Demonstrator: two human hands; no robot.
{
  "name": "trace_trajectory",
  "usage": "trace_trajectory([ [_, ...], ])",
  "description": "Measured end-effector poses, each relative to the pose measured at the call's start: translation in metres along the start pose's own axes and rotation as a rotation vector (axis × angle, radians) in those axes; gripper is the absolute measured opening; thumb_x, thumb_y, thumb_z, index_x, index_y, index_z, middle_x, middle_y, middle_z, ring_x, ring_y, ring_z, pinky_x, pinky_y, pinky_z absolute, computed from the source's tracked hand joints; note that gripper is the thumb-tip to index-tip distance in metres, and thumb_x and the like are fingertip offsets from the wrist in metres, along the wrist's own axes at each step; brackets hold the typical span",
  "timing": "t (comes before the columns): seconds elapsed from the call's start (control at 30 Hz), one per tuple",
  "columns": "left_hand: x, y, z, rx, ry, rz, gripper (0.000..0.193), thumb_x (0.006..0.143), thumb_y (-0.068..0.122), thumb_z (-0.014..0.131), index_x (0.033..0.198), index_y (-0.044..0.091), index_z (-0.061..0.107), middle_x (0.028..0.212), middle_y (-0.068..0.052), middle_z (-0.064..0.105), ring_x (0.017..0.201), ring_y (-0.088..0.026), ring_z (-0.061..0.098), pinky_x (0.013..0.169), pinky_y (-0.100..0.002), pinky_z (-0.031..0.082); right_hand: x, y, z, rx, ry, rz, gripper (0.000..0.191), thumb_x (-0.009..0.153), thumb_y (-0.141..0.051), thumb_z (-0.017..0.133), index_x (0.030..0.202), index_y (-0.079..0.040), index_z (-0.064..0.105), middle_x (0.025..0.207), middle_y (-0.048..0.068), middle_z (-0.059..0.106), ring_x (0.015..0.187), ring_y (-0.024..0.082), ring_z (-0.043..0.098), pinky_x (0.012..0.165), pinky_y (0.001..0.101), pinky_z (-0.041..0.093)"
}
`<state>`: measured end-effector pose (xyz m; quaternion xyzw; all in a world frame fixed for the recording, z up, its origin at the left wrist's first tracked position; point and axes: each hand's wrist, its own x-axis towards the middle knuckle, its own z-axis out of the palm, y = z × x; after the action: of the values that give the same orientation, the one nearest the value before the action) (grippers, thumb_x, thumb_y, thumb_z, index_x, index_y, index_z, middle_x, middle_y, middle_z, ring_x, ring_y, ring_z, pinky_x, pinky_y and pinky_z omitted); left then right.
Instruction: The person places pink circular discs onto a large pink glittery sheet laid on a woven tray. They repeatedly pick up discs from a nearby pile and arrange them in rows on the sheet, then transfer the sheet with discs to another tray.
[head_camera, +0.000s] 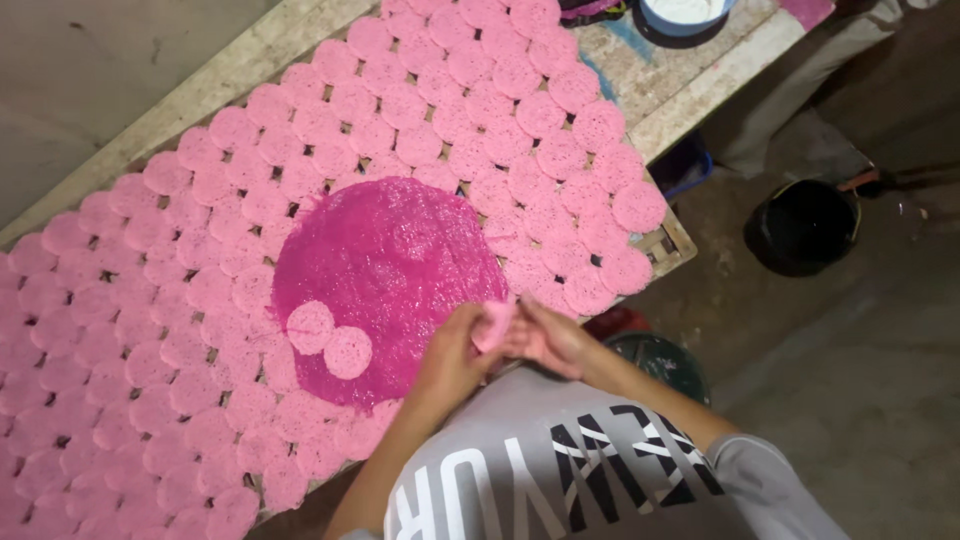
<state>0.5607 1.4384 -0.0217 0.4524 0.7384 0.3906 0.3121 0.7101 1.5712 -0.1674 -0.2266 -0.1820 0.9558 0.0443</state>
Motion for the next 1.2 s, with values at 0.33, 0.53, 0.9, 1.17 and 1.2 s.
trace_trajectory([
  [0.33,0.01,-0.021,-0.014,0.229,0.219,0.065,0.036,0.09,0.022,0.074,0.118,0.004,0.06,0.115,-0.015,0.061,0.099,-0.026,0.067,0.09,-0.04,0.056,-0.064,-0.129,-0.137,-0.778,0.713,-0.742,0.034,0.097,-0.002,0.064,0.131,-0.001,0.06,0.117,0.009,0.07,0.102,0.016,0.067,0.088,0.0285,0.054],
  [0.53,0.002,-0.044,-0.029,0.304,0.256,-0.129,0.031,0.092,0.02,0.071,0.117,0.006,0.062,0.115,-0.013,0.064,0.103,-0.026,0.067,0.097,-0.039,0.054,-0.065,-0.128,-0.116,-1.576,1.072,-0.862,0.039,0.09,-0.002,0.071,0.128,-0.004,0.064,0.108,0.019,0.068,0.098,0.034,0.065,0.089,0.0412,0.051],
  [0.9,-0.052,-0.191,-0.115,0.953,0.798,-0.272,0.068,0.088,0.022,0.072,0.141,-0.012,0.045,0.142,-0.035,0.047,0.128,-0.05,0.046,0.107,-0.059,0.039,0.015,-0.082,0.025,-1.763,0.496,-0.977,0.03,0.091,-0.012,0.069,0.12,-0.003,0.067,0.114,0.018,0.064,0.111,0.039,0.057,0.099,0.0499,0.045],
  [1.17,-0.05,-0.212,-0.145,0.337,0.77,-0.286,0.052,0.092,0.016,0.064,0.14,-0.001,0.053,0.123,-0.024,0.066,0.11,-0.038,0.064,0.096,-0.045,0.052,0.064,-0.025,0.068,-1.913,0.483,-0.77,0.05,0.088,-0.024,0.078,0.126,0.002,0.061,0.114,0.026,0.061,0.099,0.039,0.062,0.084,0.0449,0.053],
  [1.2,-0.047,-0.214,-0.153,0.283,0.781,-0.268,0.052,0.09,0.016,0.064,0.139,0.0,0.054,0.118,-0.022,0.069,0.104,-0.037,0.067,0.09,-0.045,0.054,0.066,-0.022,0.068,-1.892,0.498,-0.766,0.052,0.089,-0.022,0.078,0.129,0.003,0.059,0.115,0.027,0.061,0.098,0.039,0.063,0.083,0.0445,0.053],
])
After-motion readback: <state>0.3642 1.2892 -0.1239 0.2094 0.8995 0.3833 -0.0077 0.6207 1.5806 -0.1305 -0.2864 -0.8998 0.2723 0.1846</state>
